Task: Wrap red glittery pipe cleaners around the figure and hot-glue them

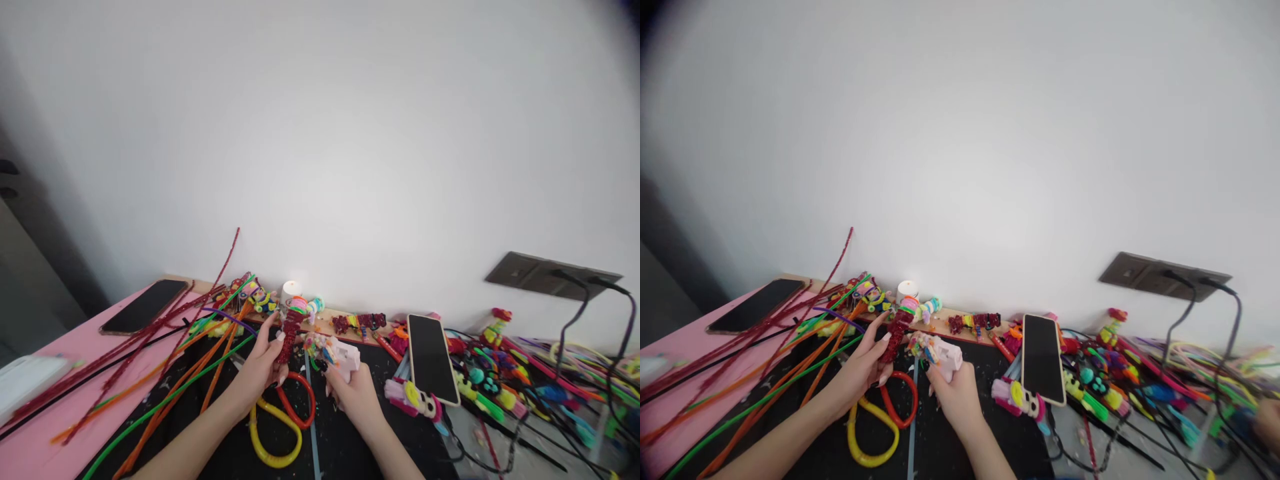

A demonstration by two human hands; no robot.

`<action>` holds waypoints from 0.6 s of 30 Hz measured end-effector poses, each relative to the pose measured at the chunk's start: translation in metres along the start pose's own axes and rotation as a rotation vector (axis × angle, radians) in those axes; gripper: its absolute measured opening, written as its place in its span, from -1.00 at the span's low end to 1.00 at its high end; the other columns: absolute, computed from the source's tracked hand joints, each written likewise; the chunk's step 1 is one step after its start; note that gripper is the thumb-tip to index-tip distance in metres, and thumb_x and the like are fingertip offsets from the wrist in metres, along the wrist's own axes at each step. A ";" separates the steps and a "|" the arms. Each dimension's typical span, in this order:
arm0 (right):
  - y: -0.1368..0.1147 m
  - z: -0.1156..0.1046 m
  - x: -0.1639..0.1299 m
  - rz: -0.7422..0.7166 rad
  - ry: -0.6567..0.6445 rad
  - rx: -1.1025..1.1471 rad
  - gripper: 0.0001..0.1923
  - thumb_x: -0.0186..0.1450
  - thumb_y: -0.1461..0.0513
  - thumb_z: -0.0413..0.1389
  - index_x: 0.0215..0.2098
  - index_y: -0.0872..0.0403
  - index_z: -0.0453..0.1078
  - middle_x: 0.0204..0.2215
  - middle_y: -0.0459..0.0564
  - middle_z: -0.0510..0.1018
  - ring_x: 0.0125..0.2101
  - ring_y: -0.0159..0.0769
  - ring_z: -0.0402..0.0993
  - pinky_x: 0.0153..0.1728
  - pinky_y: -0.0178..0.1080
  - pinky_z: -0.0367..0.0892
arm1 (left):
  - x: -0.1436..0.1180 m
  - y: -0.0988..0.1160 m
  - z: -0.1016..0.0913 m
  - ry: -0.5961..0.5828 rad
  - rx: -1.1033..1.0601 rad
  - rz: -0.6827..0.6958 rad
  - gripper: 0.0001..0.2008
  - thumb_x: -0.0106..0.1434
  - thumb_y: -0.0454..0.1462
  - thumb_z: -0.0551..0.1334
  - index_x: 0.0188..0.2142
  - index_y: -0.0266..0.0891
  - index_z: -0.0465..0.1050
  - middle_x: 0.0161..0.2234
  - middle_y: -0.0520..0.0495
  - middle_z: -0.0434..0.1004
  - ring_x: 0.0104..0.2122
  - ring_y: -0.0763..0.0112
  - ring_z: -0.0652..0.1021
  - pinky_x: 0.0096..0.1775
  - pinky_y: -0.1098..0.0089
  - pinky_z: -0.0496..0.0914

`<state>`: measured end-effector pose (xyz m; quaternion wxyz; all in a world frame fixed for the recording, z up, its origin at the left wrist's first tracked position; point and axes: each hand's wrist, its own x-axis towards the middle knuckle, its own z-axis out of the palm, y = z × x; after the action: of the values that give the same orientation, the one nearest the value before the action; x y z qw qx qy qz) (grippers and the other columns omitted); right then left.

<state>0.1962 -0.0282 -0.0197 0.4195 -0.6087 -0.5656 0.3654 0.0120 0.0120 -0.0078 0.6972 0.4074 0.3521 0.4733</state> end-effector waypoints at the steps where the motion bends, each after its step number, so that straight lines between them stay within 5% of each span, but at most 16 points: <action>1: 0.001 0.000 0.000 -0.002 0.009 0.006 -0.64 0.17 0.12 0.06 -0.72 0.10 0.26 -0.86 -0.18 0.23 -0.81 -0.48 0.14 -0.77 -0.41 0.04 | 0.000 -0.001 -0.001 0.002 0.009 0.007 -0.31 0.25 -0.07 0.11 0.25 0.11 -0.26 -0.50 0.16 0.24 -0.74 0.64 0.28 -0.66 0.55 0.09; 18: -0.006 0.003 -0.005 -0.088 -0.012 0.024 -0.77 0.12 0.19 0.07 -0.65 0.10 0.29 -0.83 -0.21 0.22 -0.78 -0.48 0.13 -0.77 -0.43 0.04 | 0.003 -0.010 -0.003 -0.025 0.159 0.074 -0.34 0.27 -0.06 0.07 0.25 0.08 -0.29 -0.53 0.18 0.26 -0.76 0.60 0.34 -0.69 0.54 0.13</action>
<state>0.1905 -0.0325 -0.0157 0.4391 -0.5759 -0.5900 0.3570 0.0137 0.0133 -0.0190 0.6492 0.4800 0.3643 0.4641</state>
